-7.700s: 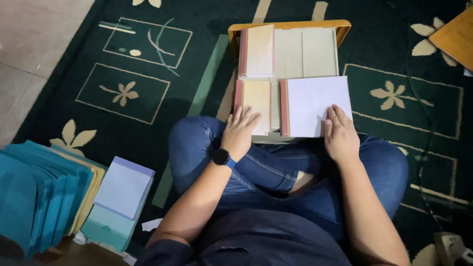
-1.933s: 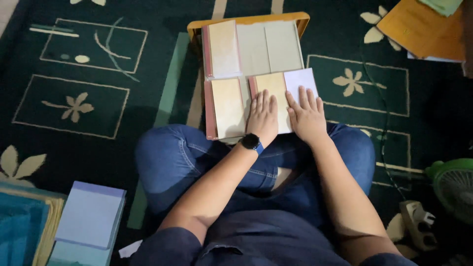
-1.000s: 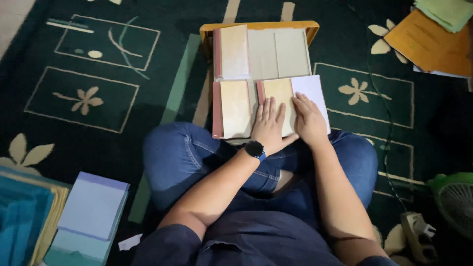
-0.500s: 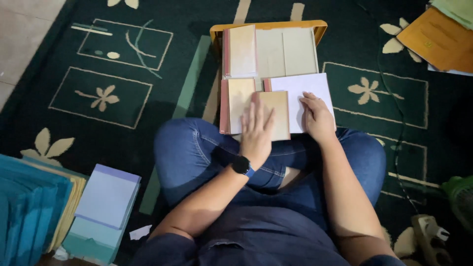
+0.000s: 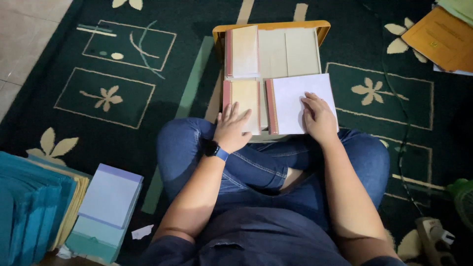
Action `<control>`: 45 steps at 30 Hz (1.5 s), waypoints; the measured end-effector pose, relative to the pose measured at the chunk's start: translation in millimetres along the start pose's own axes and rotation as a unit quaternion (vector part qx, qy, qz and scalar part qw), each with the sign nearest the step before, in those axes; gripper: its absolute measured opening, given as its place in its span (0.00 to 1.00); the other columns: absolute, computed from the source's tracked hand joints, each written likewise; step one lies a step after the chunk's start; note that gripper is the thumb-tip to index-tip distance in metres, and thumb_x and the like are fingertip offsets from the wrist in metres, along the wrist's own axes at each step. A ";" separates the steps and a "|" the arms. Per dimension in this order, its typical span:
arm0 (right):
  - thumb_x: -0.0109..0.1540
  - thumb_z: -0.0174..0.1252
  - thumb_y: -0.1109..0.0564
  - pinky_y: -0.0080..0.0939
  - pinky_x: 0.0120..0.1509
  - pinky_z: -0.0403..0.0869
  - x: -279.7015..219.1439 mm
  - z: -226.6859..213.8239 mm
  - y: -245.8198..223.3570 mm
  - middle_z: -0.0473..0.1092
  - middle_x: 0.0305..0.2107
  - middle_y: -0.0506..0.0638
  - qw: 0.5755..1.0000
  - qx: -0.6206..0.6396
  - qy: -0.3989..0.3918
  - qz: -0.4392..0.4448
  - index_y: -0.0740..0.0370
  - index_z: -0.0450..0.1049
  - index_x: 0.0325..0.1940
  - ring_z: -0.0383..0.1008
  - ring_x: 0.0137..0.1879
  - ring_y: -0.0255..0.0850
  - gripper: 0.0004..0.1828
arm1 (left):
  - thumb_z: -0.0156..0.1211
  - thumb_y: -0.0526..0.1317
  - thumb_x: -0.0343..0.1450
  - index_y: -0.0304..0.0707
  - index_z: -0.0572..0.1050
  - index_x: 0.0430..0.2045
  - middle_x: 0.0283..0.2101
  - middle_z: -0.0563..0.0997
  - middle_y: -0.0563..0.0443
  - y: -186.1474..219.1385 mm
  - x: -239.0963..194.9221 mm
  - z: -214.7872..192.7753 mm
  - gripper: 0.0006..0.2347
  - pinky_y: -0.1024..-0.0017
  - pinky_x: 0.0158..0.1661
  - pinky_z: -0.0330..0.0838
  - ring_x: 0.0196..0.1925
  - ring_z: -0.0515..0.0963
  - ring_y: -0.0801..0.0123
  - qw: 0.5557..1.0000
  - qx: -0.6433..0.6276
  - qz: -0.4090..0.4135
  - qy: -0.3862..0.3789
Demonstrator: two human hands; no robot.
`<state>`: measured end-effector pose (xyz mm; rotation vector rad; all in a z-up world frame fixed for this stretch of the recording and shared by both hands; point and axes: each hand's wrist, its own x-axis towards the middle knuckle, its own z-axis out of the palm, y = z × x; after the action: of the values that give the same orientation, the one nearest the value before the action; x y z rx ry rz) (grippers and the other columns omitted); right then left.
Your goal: The person sits on the floor and folds a white sheet of paper in half using both hands. They repeatedly press down on the fold to flatten it, then unfold and refold the paper multiple times.
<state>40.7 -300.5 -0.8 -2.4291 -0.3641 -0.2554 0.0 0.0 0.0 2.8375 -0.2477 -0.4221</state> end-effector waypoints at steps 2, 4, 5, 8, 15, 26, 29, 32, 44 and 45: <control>0.65 0.55 0.64 0.52 0.78 0.60 0.4 0.6 0.6 0.71 0.61 0.57 1.000 0.007 0.002 0.010 0.60 0.77 0.60 0.66 0.71 0.54 0.19 | 0.52 0.65 0.64 0.61 0.53 0.73 0.78 0.41 0.37 13.1 -17.3 -21.2 0.39 0.35 0.70 0.31 0.80 0.38 0.43 1.000 0.004 -0.002 -0.010; 0.64 0.56 0.64 0.52 0.78 0.60 -0.7 0.7 4.3 0.72 0.61 0.56 1.000 0.013 0.005 0.022 0.59 0.77 0.60 0.66 0.72 0.53 0.19 | 0.51 0.76 0.60 0.58 0.51 0.74 0.78 0.40 0.36 26.2 -25.1 -28.8 0.47 0.32 0.69 0.25 0.80 0.36 0.43 1.000 0.010 -0.002 -0.021; 0.64 0.56 0.64 0.53 0.78 0.60 0.2 1.0 7.0 0.71 0.61 0.56 1.000 0.012 0.000 0.013 0.59 0.77 0.60 0.66 0.72 0.53 0.20 | 0.54 0.74 0.62 0.48 0.55 0.72 0.77 0.46 0.32 31.7 -23.5 -27.2 0.46 0.32 0.69 0.29 0.79 0.40 0.40 0.997 -0.005 0.041 0.064; 0.63 0.56 0.64 0.54 0.77 0.61 2.9 4.1 9.5 0.71 0.62 0.58 1.000 0.012 0.004 0.003 0.59 0.76 0.60 0.66 0.71 0.56 0.21 | 0.56 0.61 0.70 0.34 0.62 0.68 0.73 0.55 0.26 64.1 -4.7 -35.1 0.36 0.31 0.66 0.43 0.76 0.51 0.35 0.967 -0.057 0.131 0.211; 0.60 0.56 0.67 0.58 0.75 0.63 2.8 7.5 7.9 0.71 0.60 0.62 1.000 0.018 0.012 -0.003 0.63 0.76 0.59 0.66 0.70 0.59 0.22 | 0.50 0.51 0.76 0.34 0.62 0.67 0.72 0.61 0.33 116.6 74.5 12.0 0.26 0.42 0.68 0.58 0.75 0.59 0.43 0.942 -0.021 0.229 0.244; 0.62 0.59 0.64 0.59 0.71 0.66 10.2 1.9 19.4 0.70 0.61 0.62 1.000 -0.006 0.007 0.010 0.65 0.76 0.59 0.67 0.69 0.59 0.20 | 0.51 0.53 0.72 0.44 0.60 0.70 0.76 0.55 0.41 116.5 83.3 33.0 0.30 0.46 0.72 0.45 0.79 0.51 0.51 0.966 0.005 0.179 0.187; 0.63 0.59 0.62 0.66 0.71 0.64 4.5 -7.4 32.1 0.66 0.64 0.64 0.996 -0.063 0.017 0.054 0.67 0.72 0.65 0.65 0.70 0.62 0.25 | 0.47 0.59 0.73 0.48 0.58 0.72 0.76 0.53 0.41 118.9 80.6 29.9 0.31 0.47 0.73 0.40 0.79 0.48 0.51 0.971 0.003 0.175 0.160; 0.67 0.57 0.54 0.69 0.71 0.63 -1.5 -0.8 67.0 0.62 0.66 0.67 0.985 -0.084 0.012 0.152 0.67 0.63 0.72 0.64 0.70 0.64 0.31 | 0.45 0.64 0.73 0.50 0.56 0.73 0.77 0.51 0.42 120.8 78.9 26.0 0.34 0.48 0.73 0.37 0.80 0.46 0.51 0.976 0.018 0.166 0.142; 0.68 0.59 0.52 0.61 0.68 0.70 -5.7 -25.0 30.6 0.63 0.65 0.71 0.983 -0.098 0.033 0.154 0.72 0.63 0.73 0.66 0.68 0.65 0.33 | 0.43 0.66 0.72 0.48 0.54 0.73 0.77 0.49 0.39 118.9 76.5 18.7 0.36 0.48 0.73 0.33 0.80 0.43 0.51 0.980 0.003 0.166 0.112; 0.67 0.60 0.54 0.64 0.66 0.70 -7.0 -29.6 24.6 0.66 0.63 0.72 0.988 -0.087 0.057 0.115 0.73 0.66 0.71 0.67 0.66 0.68 0.32 | 0.44 0.65 0.72 0.47 0.54 0.73 0.77 0.48 0.39 118.3 75.3 19.0 0.35 0.48 0.73 0.33 0.80 0.42 0.52 0.980 -0.008 0.167 0.104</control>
<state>39.3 -339.1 5.5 -2.5854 -0.0103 -0.3346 50.0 -132.3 -4.2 2.7217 -0.6592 -0.0564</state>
